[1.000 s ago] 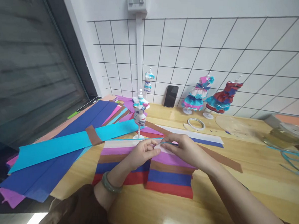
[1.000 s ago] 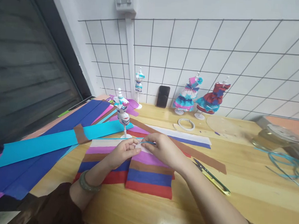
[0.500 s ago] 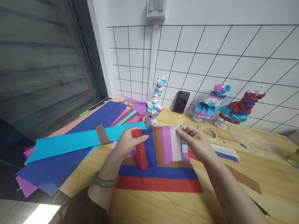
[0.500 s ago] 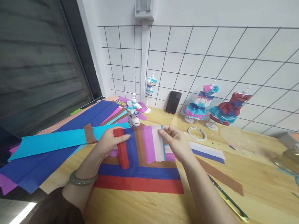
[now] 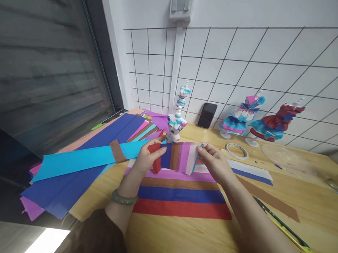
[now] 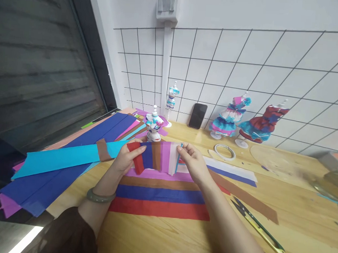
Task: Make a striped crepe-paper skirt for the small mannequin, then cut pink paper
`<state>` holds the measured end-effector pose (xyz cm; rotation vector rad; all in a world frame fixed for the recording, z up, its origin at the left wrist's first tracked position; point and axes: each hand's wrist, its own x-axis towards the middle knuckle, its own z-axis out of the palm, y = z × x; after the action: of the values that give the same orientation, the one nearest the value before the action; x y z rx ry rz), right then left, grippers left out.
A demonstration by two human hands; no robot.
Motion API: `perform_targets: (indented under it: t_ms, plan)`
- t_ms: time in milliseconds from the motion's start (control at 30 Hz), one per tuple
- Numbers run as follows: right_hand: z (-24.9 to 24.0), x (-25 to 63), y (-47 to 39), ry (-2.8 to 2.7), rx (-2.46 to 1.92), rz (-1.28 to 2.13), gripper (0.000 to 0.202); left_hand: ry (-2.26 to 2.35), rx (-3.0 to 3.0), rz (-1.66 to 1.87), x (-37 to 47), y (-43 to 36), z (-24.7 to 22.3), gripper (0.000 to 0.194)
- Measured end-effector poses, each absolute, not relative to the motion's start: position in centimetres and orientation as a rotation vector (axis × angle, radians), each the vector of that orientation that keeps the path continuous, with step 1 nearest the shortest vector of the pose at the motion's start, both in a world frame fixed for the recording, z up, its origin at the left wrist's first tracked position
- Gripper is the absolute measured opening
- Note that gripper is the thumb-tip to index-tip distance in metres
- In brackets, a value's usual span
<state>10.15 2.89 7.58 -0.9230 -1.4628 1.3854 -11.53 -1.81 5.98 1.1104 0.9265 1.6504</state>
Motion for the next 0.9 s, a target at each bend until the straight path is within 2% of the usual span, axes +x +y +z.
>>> perform_targets:
  t_ms: [167, 467, 600, 900]
  plan:
    - [7.4, 9.7, 3.0, -1.419, -0.91, 1.457, 0.032, 0.88, 0.927, 1.605, -11.1, -1.6, 6.0, 0.029]
    - [7.1, 7.8, 3.9, -1.283, -0.809, 1.551, 0.029, 0.865, 0.828, 1.702, -10.7, -0.9, 5.7, 0.024]
    - [7.2, 6.7, 4.2, -1.242, -0.77, 1.581, 0.028, 0.851, 0.849, 1.713, -10.8, -0.9, 5.6, 0.029]
    - [6.7, 5.0, 4.5, -1.255, -0.668, 1.626, 0.026, 0.752, 0.814, 1.618, -10.9, -0.8, 5.2, 0.03]
